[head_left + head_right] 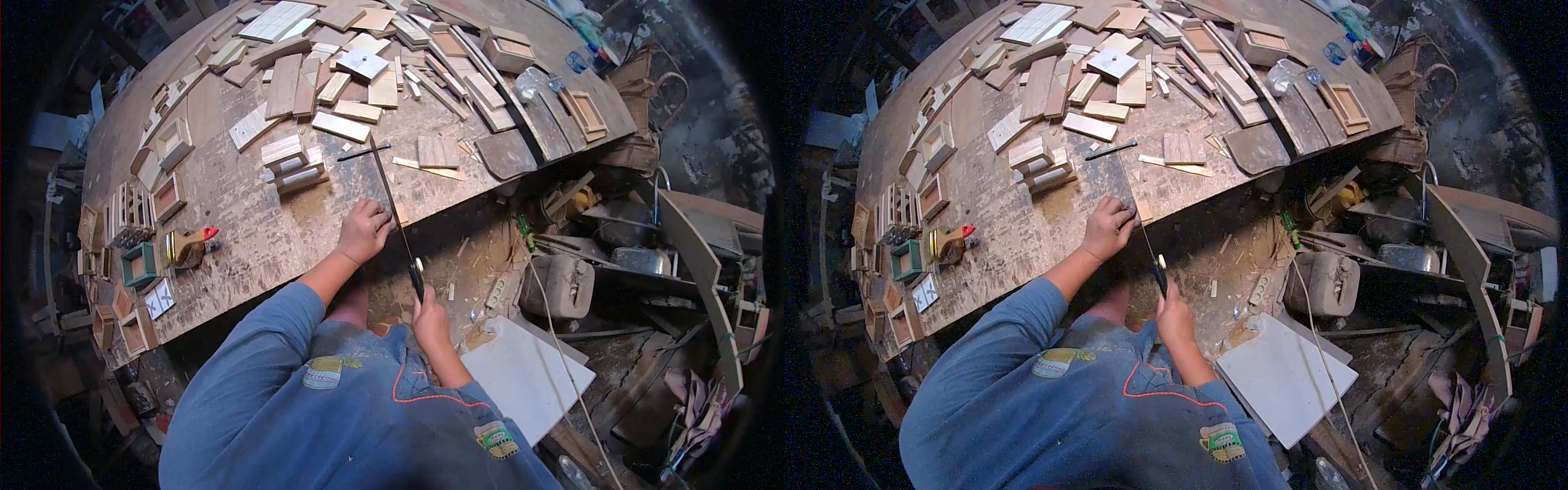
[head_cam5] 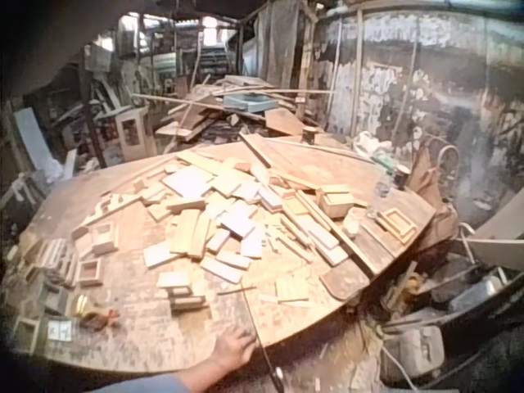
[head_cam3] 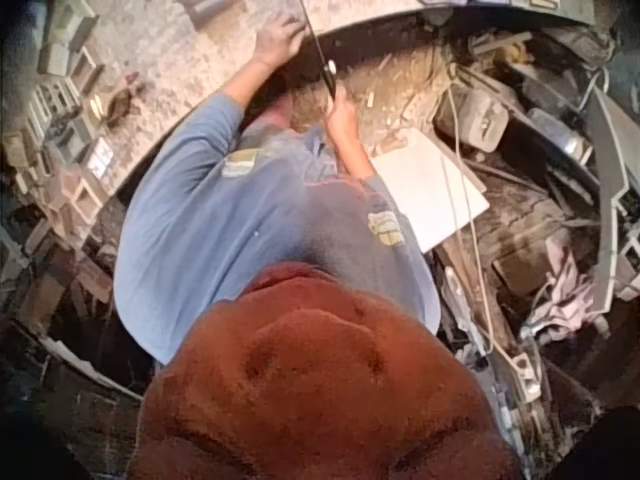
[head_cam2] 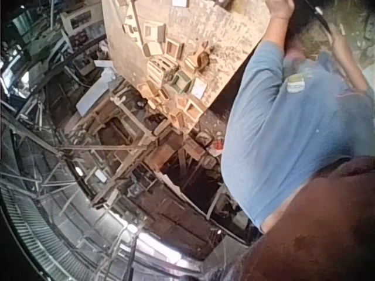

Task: The person cuts a small piece of wood with a hand saw, sands the piece with a sanding block, and fits it onto a small wooden structure.

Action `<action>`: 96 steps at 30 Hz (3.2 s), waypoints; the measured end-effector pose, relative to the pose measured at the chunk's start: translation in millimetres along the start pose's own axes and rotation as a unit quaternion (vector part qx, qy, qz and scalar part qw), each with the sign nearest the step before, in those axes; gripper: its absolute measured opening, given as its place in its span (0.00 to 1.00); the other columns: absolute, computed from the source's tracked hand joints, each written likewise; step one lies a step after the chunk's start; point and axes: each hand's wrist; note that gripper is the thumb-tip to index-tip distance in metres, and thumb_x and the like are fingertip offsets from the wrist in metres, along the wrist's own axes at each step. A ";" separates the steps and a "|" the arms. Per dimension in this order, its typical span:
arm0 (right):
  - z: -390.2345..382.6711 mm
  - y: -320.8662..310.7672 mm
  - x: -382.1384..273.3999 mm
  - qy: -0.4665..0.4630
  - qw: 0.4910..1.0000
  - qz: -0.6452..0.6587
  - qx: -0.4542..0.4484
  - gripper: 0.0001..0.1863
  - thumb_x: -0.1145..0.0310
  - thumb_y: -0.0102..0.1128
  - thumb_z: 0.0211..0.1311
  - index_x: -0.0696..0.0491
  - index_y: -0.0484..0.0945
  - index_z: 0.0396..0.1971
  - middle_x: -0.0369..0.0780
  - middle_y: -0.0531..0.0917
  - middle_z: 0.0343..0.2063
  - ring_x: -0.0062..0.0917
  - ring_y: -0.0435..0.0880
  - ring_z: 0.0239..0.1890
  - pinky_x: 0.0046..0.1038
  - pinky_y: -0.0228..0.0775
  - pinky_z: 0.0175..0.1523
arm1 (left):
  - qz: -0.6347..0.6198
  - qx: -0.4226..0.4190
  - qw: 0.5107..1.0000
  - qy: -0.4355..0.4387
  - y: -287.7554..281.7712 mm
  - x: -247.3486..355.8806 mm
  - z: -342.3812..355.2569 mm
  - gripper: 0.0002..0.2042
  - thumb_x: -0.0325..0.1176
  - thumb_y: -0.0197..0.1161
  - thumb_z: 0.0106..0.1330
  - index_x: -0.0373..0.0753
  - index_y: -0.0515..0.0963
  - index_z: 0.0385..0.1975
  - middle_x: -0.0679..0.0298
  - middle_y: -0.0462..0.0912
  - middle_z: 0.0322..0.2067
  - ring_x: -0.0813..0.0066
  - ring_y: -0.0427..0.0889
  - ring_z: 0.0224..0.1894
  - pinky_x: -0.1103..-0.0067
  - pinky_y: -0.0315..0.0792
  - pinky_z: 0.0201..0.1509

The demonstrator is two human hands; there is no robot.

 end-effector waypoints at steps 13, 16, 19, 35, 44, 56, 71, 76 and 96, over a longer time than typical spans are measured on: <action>-8.8 -1.5 8.3 -0.013 1.000 0.016 0.015 0.17 0.66 0.52 0.65 0.51 0.65 0.52 0.55 0.79 0.22 0.55 0.79 0.27 0.52 0.68 0.31 | 0.011 0.011 1.000 -0.019 -3.5 1.2 1.7 0.08 0.31 0.69 0.49 0.37 0.82 0.28 0.60 0.76 0.28 0.61 0.76 0.37 0.71 0.74 0.39; 23.9 -0.7 -4.1 -0.018 0.999 -0.002 0.039 0.17 0.66 0.52 0.65 0.52 0.65 0.52 0.55 0.79 0.22 0.55 0.79 0.27 0.52 0.69 0.31 | 0.013 0.010 1.000 -0.011 1.6 4.4 6.5 0.07 0.31 0.67 0.49 0.40 0.82 0.28 0.63 0.76 0.29 0.63 0.76 0.38 0.71 0.74 0.39; 42.7 -2.4 -12.7 -0.035 0.998 -0.014 0.049 0.18 0.66 0.52 0.66 0.53 0.65 0.53 0.55 0.79 0.22 0.54 0.79 0.27 0.52 0.69 0.31 | 0.009 0.014 1.000 -0.022 4.0 2.3 8.2 0.08 0.31 0.69 0.49 0.37 0.82 0.28 0.60 0.77 0.29 0.60 0.76 0.38 0.70 0.74 0.40; 47.9 -3.3 -11.7 -0.044 0.997 0.023 0.050 0.17 0.64 0.51 0.66 0.53 0.65 0.52 0.55 0.80 0.25 0.55 0.80 0.29 0.51 0.70 0.34 | -0.030 0.018 0.999 -0.024 6.5 -2.6 6.3 0.07 0.29 0.67 0.49 0.37 0.81 0.28 0.58 0.76 0.30 0.59 0.77 0.38 0.70 0.74 0.43; 52.2 3.9 -11.3 -0.084 0.985 0.140 0.051 0.19 0.62 0.50 0.67 0.54 0.66 0.54 0.55 0.81 0.26 0.53 0.80 0.30 0.49 0.71 0.34 | -0.054 0.045 0.997 -0.042 6.4 -6.9 6.5 0.10 0.31 0.69 0.49 0.37 0.81 0.32 0.59 0.80 0.37 0.56 0.76 0.45 0.68 0.72 0.49; 34.3 -2.0 -32.4 -0.006 0.999 -0.032 0.044 0.19 0.64 0.51 0.66 0.54 0.64 0.53 0.55 0.80 0.22 0.54 0.80 0.26 0.50 0.70 0.31 | -0.010 0.022 1.000 -0.001 3.9 -7.8 7.2 0.08 0.30 0.69 0.47 0.37 0.81 0.28 0.59 0.80 0.33 0.57 0.76 0.46 0.66 0.71 0.51; -34.1 0.4 8.5 0.048 0.999 -0.011 -0.005 0.17 0.66 0.52 0.65 0.51 0.64 0.51 0.56 0.79 0.22 0.55 0.79 0.26 0.53 0.68 0.30 | 0.004 0.034 0.999 -0.003 7.6 -10.0 15.8 0.07 0.30 0.68 0.47 0.39 0.82 0.26 0.61 0.79 0.30 0.59 0.76 0.41 0.67 0.71 0.47; -10.3 1.4 8.4 0.003 0.999 -0.001 0.035 0.17 0.66 0.52 0.65 0.51 0.64 0.52 0.56 0.80 0.23 0.55 0.79 0.27 0.53 0.68 0.31 | -0.018 0.040 0.999 -0.012 11.0 -8.7 22.7 0.07 0.30 0.68 0.48 0.37 0.81 0.27 0.59 0.78 0.30 0.59 0.77 0.38 0.68 0.72 0.45; -41.5 5.2 33.5 0.009 0.997 0.077 0.010 0.16 0.67 0.54 0.63 0.51 0.66 0.49 0.57 0.79 0.22 0.57 0.78 0.28 0.54 0.66 0.32 | 0.113 0.169 0.961 -0.187 24.8 -56.8 70.4 0.40 0.26 0.58 0.51 0.41 0.54 0.69 0.48 0.55 0.67 0.50 0.52 0.70 0.59 0.45 0.72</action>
Point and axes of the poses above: each hand's wrist, its own z-axis towards the middle knuckle, its own y-axis out of the palm, x = y × z
